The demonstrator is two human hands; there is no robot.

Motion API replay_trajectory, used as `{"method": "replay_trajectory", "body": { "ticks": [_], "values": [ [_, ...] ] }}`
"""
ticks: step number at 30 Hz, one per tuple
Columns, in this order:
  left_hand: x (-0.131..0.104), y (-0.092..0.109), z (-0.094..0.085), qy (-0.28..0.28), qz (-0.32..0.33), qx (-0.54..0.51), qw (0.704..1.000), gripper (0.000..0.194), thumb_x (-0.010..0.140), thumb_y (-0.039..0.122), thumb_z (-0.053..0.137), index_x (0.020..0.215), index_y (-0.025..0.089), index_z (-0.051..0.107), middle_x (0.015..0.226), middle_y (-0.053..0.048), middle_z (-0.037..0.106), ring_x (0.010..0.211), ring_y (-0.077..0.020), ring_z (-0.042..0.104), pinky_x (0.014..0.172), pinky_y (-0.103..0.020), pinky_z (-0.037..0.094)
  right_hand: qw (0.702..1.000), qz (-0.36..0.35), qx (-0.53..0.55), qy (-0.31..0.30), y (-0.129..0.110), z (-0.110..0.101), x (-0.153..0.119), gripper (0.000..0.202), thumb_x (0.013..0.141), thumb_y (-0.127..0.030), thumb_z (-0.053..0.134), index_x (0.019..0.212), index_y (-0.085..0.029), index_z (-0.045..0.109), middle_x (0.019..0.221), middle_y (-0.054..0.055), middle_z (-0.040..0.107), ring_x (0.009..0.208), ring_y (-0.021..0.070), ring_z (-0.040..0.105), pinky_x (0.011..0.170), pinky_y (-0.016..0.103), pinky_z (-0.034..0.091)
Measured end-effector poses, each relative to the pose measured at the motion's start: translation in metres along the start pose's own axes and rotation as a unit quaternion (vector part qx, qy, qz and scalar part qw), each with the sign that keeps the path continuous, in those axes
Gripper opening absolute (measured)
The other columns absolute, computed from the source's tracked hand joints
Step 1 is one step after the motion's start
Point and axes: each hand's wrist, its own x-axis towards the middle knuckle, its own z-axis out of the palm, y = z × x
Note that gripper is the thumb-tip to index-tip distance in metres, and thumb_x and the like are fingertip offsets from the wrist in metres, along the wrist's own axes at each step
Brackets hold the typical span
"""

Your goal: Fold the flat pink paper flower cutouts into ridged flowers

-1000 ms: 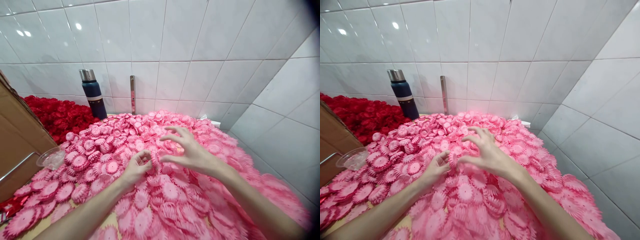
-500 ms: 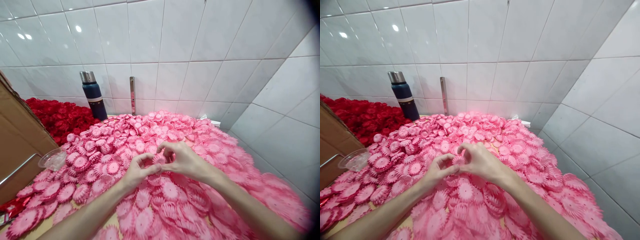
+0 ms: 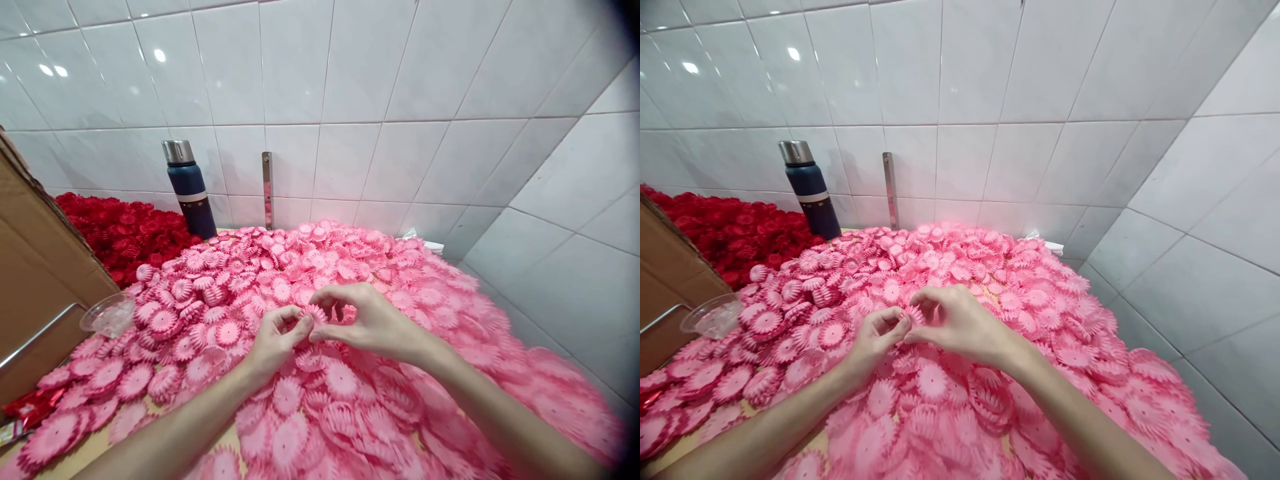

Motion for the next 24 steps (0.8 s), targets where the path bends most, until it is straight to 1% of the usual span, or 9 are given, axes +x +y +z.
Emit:
{"method": "replay_trajectory", "body": {
  "ticks": [3, 5, 8, 12, 15, 18, 21, 24],
  "values": [
    [0.000, 0.001, 0.000, 0.014, 0.005, 0.007, 1.000, 0.036, 0.074, 0.048, 0.067, 0.062, 0.014, 0.061, 0.059, 0.000, 0.056, 0.055, -0.0104, 0.048, 0.053, -0.021, 0.037, 1.000, -0.002, -0.002, -0.006, 0.002, 0.001, 0.000, 0.020, 0.080, -0.036, 0.066, 0.089, -0.018, 0.065, 0.076, 0.002, 0.066, 0.067, 0.0136, 0.059, 0.062, 0.028, 0.048],
    [0.000, 0.001, 0.000, 0.024, 0.009, 0.010, 1.000, 0.036, 0.073, 0.047, 0.068, 0.061, 0.014, 0.062, 0.059, -0.001, 0.057, 0.055, -0.0105, 0.048, 0.054, -0.022, 0.038, 1.000, 0.001, -0.013, 0.002, 0.003, 0.002, 0.000, 0.023, 0.079, -0.035, 0.067, 0.095, -0.018, 0.065, 0.077, 0.003, 0.067, 0.068, 0.0141, 0.060, 0.063, 0.029, 0.049],
    [0.000, 0.000, 0.000, 0.034, 0.013, 0.017, 0.999, 0.034, 0.072, 0.045, 0.069, 0.061, 0.014, 0.063, 0.060, -0.001, 0.059, 0.056, -0.0109, 0.049, 0.054, -0.022, 0.038, 0.999, -0.007, -0.029, 0.024, 0.003, 0.003, 0.000, 0.034, 0.077, -0.029, 0.069, 0.108, -0.018, 0.062, 0.085, 0.004, 0.068, 0.073, 0.0151, 0.061, 0.066, 0.030, 0.051],
    [0.001, -0.002, -0.001, 0.046, 0.013, 0.022, 0.999, 0.030, 0.070, 0.041, 0.072, 0.060, 0.014, 0.064, 0.059, 0.000, 0.058, 0.055, -0.0103, 0.048, 0.053, -0.022, 0.037, 0.998, -0.046, -0.048, 0.024, 0.002, 0.002, 0.000, 0.031, 0.078, -0.025, 0.069, 0.107, -0.019, 0.064, 0.095, 0.005, 0.070, 0.080, 0.0161, 0.063, 0.075, 0.033, 0.052],
    [0.002, -0.002, -0.002, 0.056, 0.000, 0.008, 0.998, 0.029, 0.067, 0.039, 0.075, 0.059, 0.014, 0.064, 0.057, 0.001, 0.057, 0.053, -0.0092, 0.046, 0.052, -0.022, 0.036, 0.994, -0.086, -0.063, 0.021, 0.006, 0.002, 0.001, 0.027, 0.079, -0.025, 0.068, 0.106, -0.021, 0.066, 0.097, 0.005, 0.070, 0.085, 0.0175, 0.064, 0.079, 0.035, 0.052],
    [0.003, -0.002, -0.002, 0.055, -0.020, -0.027, 0.998, 0.029, 0.063, 0.039, 0.078, 0.059, 0.013, 0.066, 0.056, 0.001, 0.058, 0.052, -0.0084, 0.047, 0.051, -0.021, 0.036, 0.989, -0.133, -0.065, 0.026, 0.012, 0.003, 0.002, 0.025, 0.081, -0.026, 0.067, 0.105, -0.022, 0.068, 0.097, 0.006, 0.069, 0.087, 0.0175, 0.063, 0.077, 0.034, 0.053],
    [0.005, -0.002, -0.003, 0.059, -0.042, -0.060, 0.996, 0.032, 0.057, 0.041, 0.081, 0.060, 0.013, 0.066, 0.056, 0.001, 0.059, 0.052, -0.0081, 0.047, 0.051, -0.021, 0.036, 0.984, -0.161, -0.066, 0.038, 0.017, 0.003, 0.002, 0.023, 0.083, -0.026, 0.065, 0.105, -0.021, 0.068, 0.100, 0.008, 0.068, 0.090, 0.0174, 0.063, 0.075, 0.032, 0.054],
    [0.007, -0.002, -0.003, 0.061, -0.053, -0.073, 0.994, 0.035, 0.053, 0.044, 0.082, 0.057, 0.013, 0.066, 0.052, 0.002, 0.057, 0.049, -0.0072, 0.045, 0.049, -0.020, 0.035, 0.978, -0.186, -0.078, 0.058, 0.019, 0.003, 0.002, 0.019, 0.083, -0.023, 0.064, 0.101, -0.021, 0.070, 0.099, 0.008, 0.068, 0.088, 0.0169, 0.063, 0.072, 0.031, 0.055]
  ]
}}
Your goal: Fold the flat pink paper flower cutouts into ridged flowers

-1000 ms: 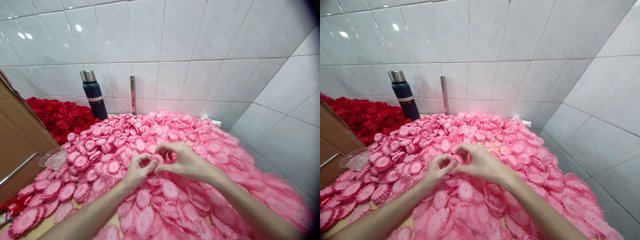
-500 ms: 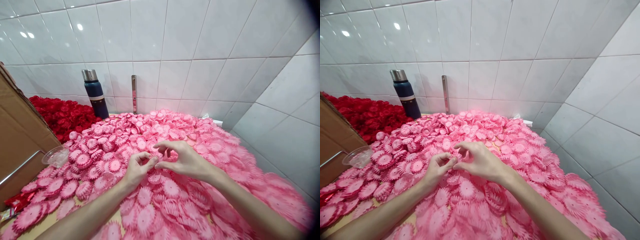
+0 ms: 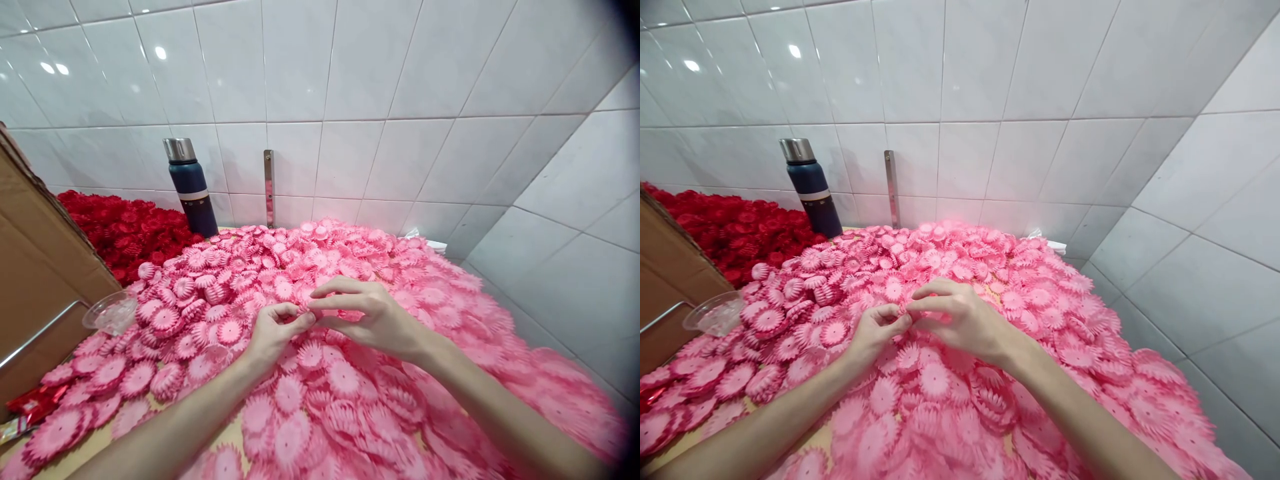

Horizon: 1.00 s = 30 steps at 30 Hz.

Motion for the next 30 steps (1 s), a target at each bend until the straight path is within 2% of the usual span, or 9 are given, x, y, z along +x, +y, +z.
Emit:
{"method": "replay_trajectory", "body": {
  "ticks": [8, 11, 14, 19, 21, 23, 26, 28, 30],
  "values": [
    [0.000, -0.002, -0.001, 0.006, -0.021, -0.007, 1.000, 0.036, 0.050, 0.040, 0.084, 0.059, 0.012, 0.064, 0.052, 0.002, 0.057, 0.048, -0.0067, 0.044, 0.048, -0.020, 0.033, 0.999, -0.014, -0.013, 0.035, -0.004, -0.003, 0.003, 0.008, 0.077, -0.008, 0.065, 0.074, -0.016, 0.067, 0.086, 0.007, 0.063, 0.081, 0.0157, 0.059, 0.066, 0.028, 0.050],
    [0.000, -0.002, -0.001, -0.006, -0.013, -0.005, 1.000, 0.039, 0.050, 0.044, 0.084, 0.060, 0.012, 0.064, 0.053, 0.002, 0.056, 0.049, -0.0076, 0.044, 0.050, -0.021, 0.033, 0.999, 0.002, -0.024, 0.036, -0.004, -0.004, 0.003, 0.011, 0.075, -0.005, 0.065, 0.072, -0.015, 0.067, 0.084, 0.006, 0.061, 0.079, 0.0150, 0.057, 0.067, 0.028, 0.049],
    [-0.001, -0.001, -0.001, -0.013, 0.005, 0.008, 1.000, 0.043, 0.060, 0.052, 0.076, 0.055, 0.012, 0.061, 0.051, 0.002, 0.052, 0.050, -0.0078, 0.041, 0.050, -0.022, 0.031, 0.999, 0.004, -0.030, 0.036, -0.005, -0.005, 0.003, 0.011, 0.075, -0.006, 0.065, 0.071, -0.015, 0.067, 0.082, 0.006, 0.060, 0.078, 0.0151, 0.057, 0.066, 0.029, 0.049],
    [-0.001, -0.002, 0.000, -0.006, -0.003, 0.008, 1.000, 0.036, 0.067, 0.047, 0.073, 0.063, 0.012, 0.063, 0.054, 0.002, 0.051, 0.050, -0.0075, 0.040, 0.050, -0.022, 0.032, 0.998, 0.030, 0.044, 0.040, -0.010, -0.010, 0.004, 0.009, 0.076, -0.010, 0.066, 0.071, -0.017, 0.067, 0.081, 0.005, 0.065, 0.077, 0.0155, 0.061, 0.068, 0.031, 0.051],
    [0.000, -0.004, 0.000, 0.015, -0.001, -0.003, 1.000, 0.037, 0.069, 0.048, 0.071, 0.061, 0.013, 0.060, 0.051, 0.004, 0.047, 0.048, -0.0071, 0.038, 0.049, -0.022, 0.031, 0.988, 0.082, 0.104, 0.082, -0.008, -0.014, 0.004, 0.004, 0.077, -0.015, 0.067, 0.075, -0.019, 0.068, 0.079, 0.004, 0.067, 0.076, 0.0164, 0.064, 0.071, 0.032, 0.053],
    [0.001, -0.005, 0.000, 0.036, 0.003, -0.012, 0.999, 0.038, 0.068, 0.049, 0.071, 0.060, 0.013, 0.057, 0.052, 0.005, 0.045, 0.048, -0.0067, 0.038, 0.048, -0.021, 0.030, 0.963, 0.153, 0.130, 0.178, -0.002, -0.021, 0.003, 0.006, 0.078, -0.025, 0.068, 0.079, -0.019, 0.066, 0.079, 0.004, 0.069, 0.078, 0.0180, 0.066, 0.072, 0.034, 0.055],
    [0.002, -0.007, 0.000, 0.048, 0.004, -0.019, 0.999, 0.039, 0.067, 0.049, 0.072, 0.061, 0.013, 0.057, 0.054, 0.005, 0.045, 0.048, -0.0061, 0.037, 0.047, -0.020, 0.029, 0.918, 0.254, 0.029, 0.304, 0.009, -0.030, 0.000, 0.028, 0.072, -0.037, 0.074, 0.091, -0.019, 0.064, 0.096, 0.008, 0.067, 0.086, 0.0225, 0.064, 0.073, 0.039, 0.055],
    [0.001, -0.008, 0.001, 0.041, 0.000, -0.014, 0.999, 0.039, 0.068, 0.050, 0.070, 0.061, 0.014, 0.057, 0.052, 0.005, 0.045, 0.047, -0.0062, 0.037, 0.047, -0.020, 0.030, 0.914, 0.290, -0.029, 0.282, 0.012, -0.032, 0.000, 0.048, 0.065, -0.040, 0.078, 0.105, -0.020, 0.060, 0.109, 0.010, 0.063, 0.092, 0.0249, 0.062, 0.073, 0.041, 0.054],
    [0.001, -0.008, 0.001, 0.032, -0.004, -0.008, 0.999, 0.038, 0.070, 0.049, 0.069, 0.063, 0.014, 0.058, 0.052, 0.005, 0.047, 0.047, -0.0068, 0.039, 0.047, -0.021, 0.031, 0.939, 0.301, 0.022, 0.166, 0.011, -0.029, 0.000, 0.050, 0.066, -0.039, 0.077, 0.109, -0.020, 0.059, 0.110, 0.010, 0.063, 0.092, 0.0242, 0.062, 0.075, 0.041, 0.054]
  ]
}}
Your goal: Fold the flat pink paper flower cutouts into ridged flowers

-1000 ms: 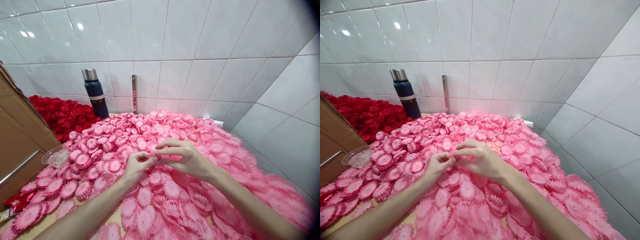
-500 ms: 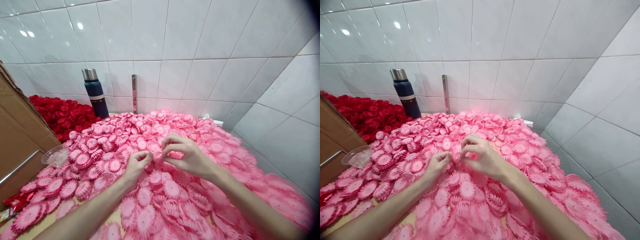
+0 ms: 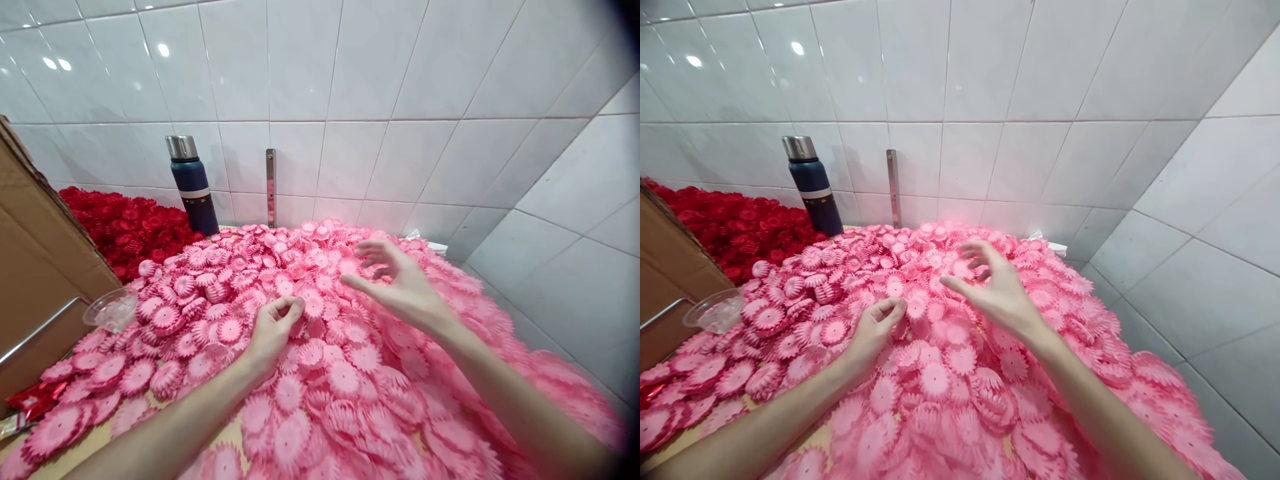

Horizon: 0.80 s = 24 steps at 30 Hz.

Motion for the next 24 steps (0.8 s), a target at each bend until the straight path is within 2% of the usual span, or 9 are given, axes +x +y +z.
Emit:
{"method": "replay_trajectory", "body": {
  "ticks": [2, 3, 4, 8, 13, 18, 21, 24],
  "values": [
    [-0.001, 0.001, 0.000, -0.008, -0.001, 0.004, 1.000, 0.036, 0.071, 0.049, 0.069, 0.066, 0.015, 0.059, 0.054, 0.005, 0.048, 0.048, -0.0074, 0.040, 0.047, -0.021, 0.033, 0.986, 0.012, 0.070, -0.147, -0.003, 0.008, -0.004, 0.037, 0.071, -0.035, 0.073, 0.103, -0.019, 0.061, 0.099, 0.008, 0.067, 0.087, 0.0210, 0.065, 0.078, 0.039, 0.055],
    [-0.001, 0.002, 0.000, -0.013, 0.001, 0.004, 1.000, 0.036, 0.072, 0.049, 0.068, 0.067, 0.015, 0.059, 0.055, 0.005, 0.048, 0.048, -0.0074, 0.040, 0.047, -0.021, 0.033, 0.976, 0.019, 0.103, -0.194, -0.004, 0.013, -0.006, 0.032, 0.073, -0.033, 0.072, 0.099, -0.018, 0.062, 0.095, 0.007, 0.068, 0.085, 0.0198, 0.065, 0.080, 0.038, 0.055],
    [-0.002, 0.003, 0.000, -0.019, 0.003, 0.005, 1.000, 0.035, 0.073, 0.049, 0.067, 0.067, 0.015, 0.058, 0.055, 0.005, 0.047, 0.048, -0.0073, 0.039, 0.047, -0.021, 0.032, 0.969, 0.024, 0.125, -0.214, -0.005, 0.018, -0.008, 0.028, 0.073, -0.032, 0.071, 0.096, -0.018, 0.063, 0.092, 0.007, 0.068, 0.084, 0.0190, 0.066, 0.081, 0.036, 0.055],
    [-0.006, 0.009, 0.001, -0.058, 0.028, 0.028, 0.998, 0.037, 0.077, 0.047, 0.064, 0.062, 0.014, 0.057, 0.055, 0.004, 0.045, 0.051, -0.0075, 0.038, 0.050, -0.021, 0.031, 0.974, 0.027, 0.128, -0.187, -0.008, 0.028, -0.012, 0.015, 0.074, -0.028, 0.069, 0.083, -0.017, 0.065, 0.084, 0.005, 0.069, 0.078, 0.0173, 0.066, 0.076, 0.033, 0.054],
    [-0.011, 0.012, 0.001, -0.093, 0.040, 0.059, 0.993, 0.036, 0.081, 0.042, 0.061, 0.061, 0.013, 0.058, 0.059, 0.002, 0.048, 0.057, -0.0097, 0.040, 0.056, -0.022, 0.032, 0.980, 0.011, 0.113, -0.166, -0.010, 0.027, -0.011, 0.011, 0.073, -0.025, 0.068, 0.079, -0.017, 0.065, 0.079, 0.004, 0.068, 0.073, 0.0162, 0.065, 0.071, 0.031, 0.054],
    [-0.011, 0.011, 0.003, -0.057, 0.037, 0.071, 0.995, 0.033, 0.078, 0.040, 0.064, 0.060, 0.012, 0.062, 0.056, 0.002, 0.050, 0.055, -0.0091, 0.040, 0.054, -0.022, 0.032, 0.982, -0.009, 0.102, -0.159, -0.009, 0.027, -0.012, 0.009, 0.075, -0.023, 0.066, 0.081, -0.016, 0.065, 0.080, 0.004, 0.068, 0.075, 0.0159, 0.064, 0.073, 0.032, 0.054],
    [-0.010, 0.010, 0.005, -0.026, 0.031, 0.087, 0.995, 0.029, 0.073, 0.038, 0.068, 0.060, 0.012, 0.066, 0.057, 0.000, 0.056, 0.054, -0.0097, 0.044, 0.054, -0.023, 0.033, 0.979, -0.035, 0.076, -0.186, -0.009, 0.025, -0.013, 0.013, 0.077, -0.025, 0.066, 0.087, -0.017, 0.066, 0.085, 0.005, 0.069, 0.078, 0.0165, 0.064, 0.074, 0.034, 0.054],
    [-0.009, 0.008, 0.004, -0.020, 0.031, 0.093, 0.995, 0.031, 0.071, 0.038, 0.070, 0.055, 0.012, 0.065, 0.052, 0.001, 0.054, 0.051, -0.0087, 0.042, 0.051, -0.022, 0.030, 0.973, -0.074, 0.040, -0.213, -0.010, 0.022, -0.014, 0.022, 0.079, -0.029, 0.066, 0.098, -0.018, 0.067, 0.094, 0.006, 0.070, 0.081, 0.0167, 0.064, 0.074, 0.034, 0.054]
  ]
}}
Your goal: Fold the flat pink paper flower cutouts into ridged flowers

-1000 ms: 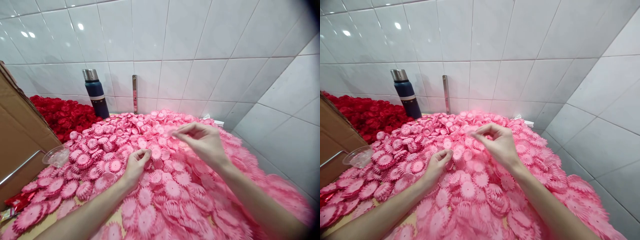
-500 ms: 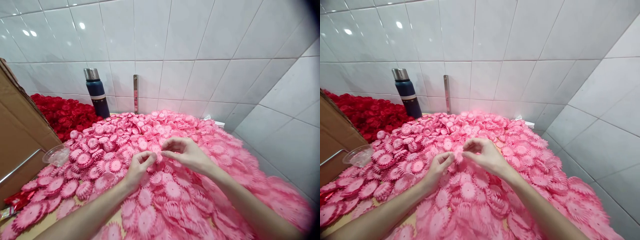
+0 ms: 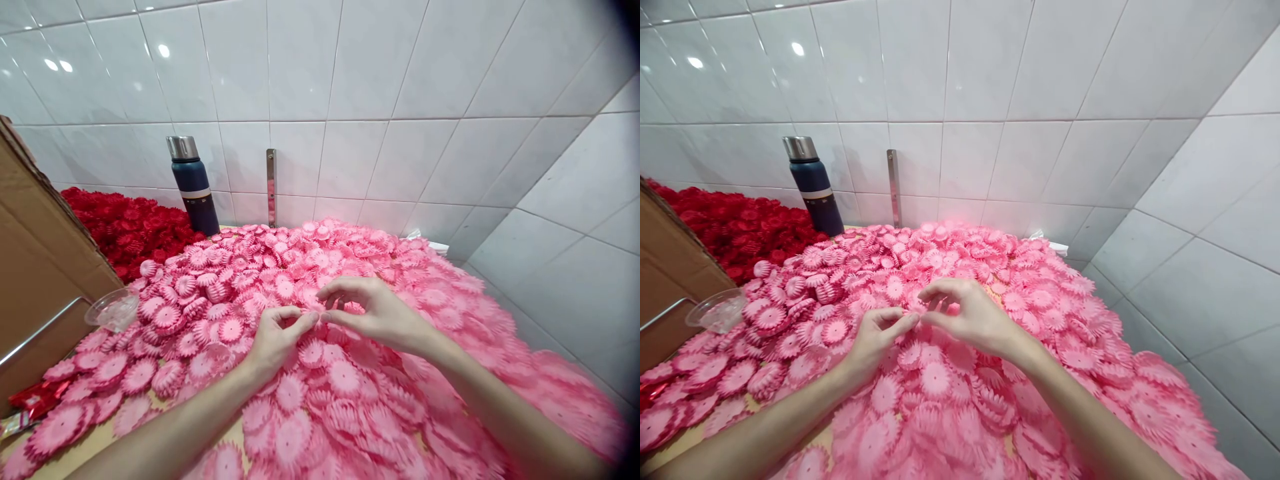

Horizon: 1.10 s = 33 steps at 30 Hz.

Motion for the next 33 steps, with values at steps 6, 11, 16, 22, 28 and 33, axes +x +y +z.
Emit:
{"method": "replay_trajectory", "body": {
  "ticks": [6, 11, 16, 22, 28, 33],
  "values": [
    [0.001, -0.002, -0.002, -0.008, 0.004, -0.013, 1.000, 0.024, 0.069, 0.035, 0.072, 0.061, 0.013, 0.071, 0.056, -0.001, 0.061, 0.052, -0.0092, 0.046, 0.052, -0.022, 0.033, 0.997, -0.050, -0.059, -0.014, -0.003, -0.001, -0.001, 0.020, 0.082, -0.028, 0.064, 0.101, -0.022, 0.070, 0.095, 0.005, 0.071, 0.082, 0.0166, 0.064, 0.074, 0.034, 0.054],
    [0.002, 0.000, -0.002, -0.013, -0.007, -0.036, 0.999, 0.023, 0.066, 0.036, 0.074, 0.061, 0.013, 0.072, 0.056, -0.001, 0.062, 0.052, -0.0091, 0.047, 0.052, -0.022, 0.036, 0.995, -0.075, -0.055, -0.026, -0.002, -0.003, -0.001, 0.020, 0.082, -0.034, 0.065, 0.100, -0.026, 0.072, 0.098, 0.004, 0.070, 0.086, 0.0165, 0.065, 0.077, 0.033, 0.054],
    [0.003, -0.002, -0.004, -0.027, -0.003, -0.045, 0.999, 0.025, 0.065, 0.036, 0.076, 0.060, 0.013, 0.071, 0.056, -0.001, 0.062, 0.051, -0.0088, 0.047, 0.053, -0.022, 0.037, 0.993, -0.094, -0.067, -0.026, 0.000, -0.005, -0.001, 0.020, 0.082, -0.030, 0.065, 0.101, -0.027, 0.072, 0.099, 0.005, 0.070, 0.084, 0.0151, 0.065, 0.075, 0.030, 0.053],
    [0.006, -0.007, -0.006, -0.043, -0.002, -0.057, 0.997, 0.031, 0.064, 0.041, 0.076, 0.057, 0.012, 0.069, 0.056, -0.002, 0.062, 0.052, -0.0099, 0.048, 0.054, -0.022, 0.037, 0.986, -0.143, -0.088, -0.019, 0.008, -0.004, 0.000, 0.017, 0.084, -0.026, 0.064, 0.097, -0.029, 0.073, 0.098, 0.004, 0.070, 0.077, 0.0130, 0.064, 0.068, 0.027, 0.052],
    [0.007, -0.011, -0.007, -0.039, -0.006, -0.050, 0.998, 0.035, 0.064, 0.045, 0.076, 0.057, 0.012, 0.067, 0.055, -0.002, 0.059, 0.053, -0.0102, 0.046, 0.054, -0.023, 0.036, 0.989, -0.133, -0.061, -0.011, 0.007, -0.002, -0.001, 0.014, 0.083, -0.024, 0.064, 0.092, -0.028, 0.075, 0.096, 0.004, 0.070, 0.076, 0.0129, 0.064, 0.066, 0.027, 0.052],
    [0.008, -0.013, -0.008, -0.044, -0.004, -0.042, 0.998, 0.036, 0.065, 0.045, 0.075, 0.058, 0.011, 0.066, 0.054, 0.000, 0.055, 0.052, -0.0083, 0.041, 0.052, -0.022, 0.031, 0.994, -0.094, -0.043, -0.019, -0.003, -0.003, -0.002, 0.012, 0.080, -0.017, 0.065, 0.086, -0.022, 0.073, 0.097, 0.004, 0.069, 0.083, 0.0144, 0.065, 0.073, 0.029, 0.053]
  ]
}}
